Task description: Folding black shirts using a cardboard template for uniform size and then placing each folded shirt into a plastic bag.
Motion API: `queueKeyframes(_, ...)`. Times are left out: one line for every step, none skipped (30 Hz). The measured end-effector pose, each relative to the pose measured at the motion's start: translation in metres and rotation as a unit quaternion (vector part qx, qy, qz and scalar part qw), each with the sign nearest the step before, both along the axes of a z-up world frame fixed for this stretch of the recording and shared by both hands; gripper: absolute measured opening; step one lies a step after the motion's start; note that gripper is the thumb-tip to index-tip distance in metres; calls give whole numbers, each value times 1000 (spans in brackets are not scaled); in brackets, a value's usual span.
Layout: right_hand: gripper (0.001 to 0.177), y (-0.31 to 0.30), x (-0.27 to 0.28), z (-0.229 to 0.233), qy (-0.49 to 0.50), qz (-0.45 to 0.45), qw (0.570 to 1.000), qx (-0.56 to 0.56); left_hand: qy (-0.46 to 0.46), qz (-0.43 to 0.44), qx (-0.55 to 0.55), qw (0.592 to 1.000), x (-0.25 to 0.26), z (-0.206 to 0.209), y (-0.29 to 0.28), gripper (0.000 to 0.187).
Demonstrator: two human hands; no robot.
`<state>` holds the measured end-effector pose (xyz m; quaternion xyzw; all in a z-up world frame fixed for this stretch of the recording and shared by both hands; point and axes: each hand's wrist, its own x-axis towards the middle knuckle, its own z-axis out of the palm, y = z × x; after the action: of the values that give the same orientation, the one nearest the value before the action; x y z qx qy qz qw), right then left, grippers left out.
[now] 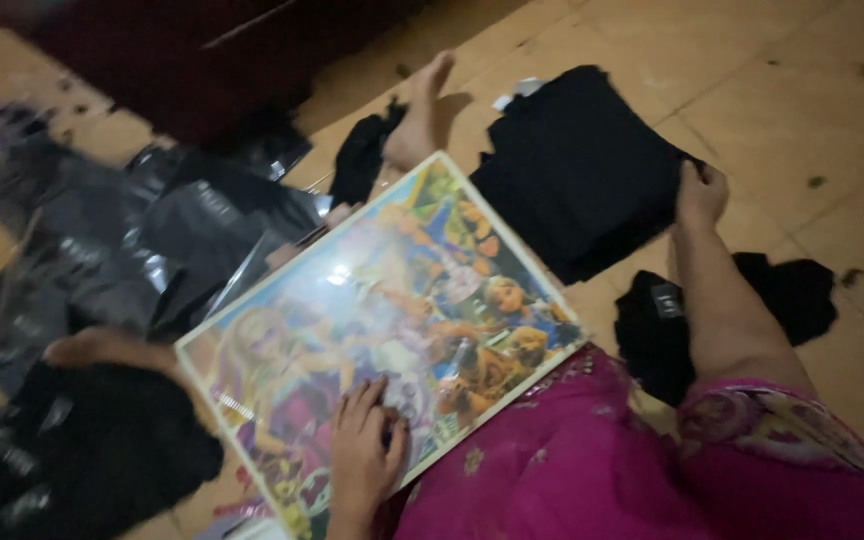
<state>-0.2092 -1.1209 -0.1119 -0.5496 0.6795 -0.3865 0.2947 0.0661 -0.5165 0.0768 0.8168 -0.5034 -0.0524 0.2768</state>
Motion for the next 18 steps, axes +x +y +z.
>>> queueKeyframes(37,11,6,21,-36,25,999,8,-14,7,-8,1000,0,-1,1,13)
queueKeyframes(37,14,7,31,-35,19,999,6,-13,1,-10,1000,0,-4,2,13)
queueKeyframes(42,16,8,41,-59,30,997,37,-13,0,3,1000,2,-8,3,13)
queueKeyframes(49,17,13,51,-83,45,993,67,-14,4,16,1000,2,-10,5,14)
queueKeyframes(49,15,14,65,-83,42,994,65,-13,1,14,1000,2,-11,3,14)
queueKeyframes(40,15,16,76,-109,63,986,110,-12,5,16,1000,2,-10,3,14)
queueKeyframes(32,15,19,87,-136,84,975,156,-10,8,17,1000,2,-11,4,13)
queueKeyframes(32,13,18,89,-135,84,975,157,-9,8,18,1000,2,-12,4,13)
queueKeyframes(26,11,18,92,-140,102,971,162,-11,8,19,1000,2,-13,5,13)
queueKeyframes(20,9,18,94,-146,120,968,167,-13,8,19,1000,2,-15,6,14)
queueKeyframes(20,11,14,96,-145,119,968,168,-11,7,20,1000,2,-13,5,14)
queueKeyframes(27,12,14,99,-177,144,955,190,-3,12,22,1000,1,-11,4,13)
queueKeyframes(35,13,13,101,-208,168,940,211,5,17,24,1000,1,-9,4,13)
queueKeyframes(35,20,5,99,-207,172,940,211,6,20,23,1000,1,-9,4,13)
queueKeyframes(33,28,-3,96,-222,234,912,255,6,17,20,1000,1,-9,4,13)
queueKeyframes(31,35,-11,93,-234,294,877,298,6,13,18,1000,1,-9,4,13)
queueKeyframes(31,42,-9,98,-232,297,877,299,8,17,17,1000,0,-9,3,13)
queueKeyframes(36,51,-8,100,-181,296,881,323,4,16,17,1000,0,-8,4,13)
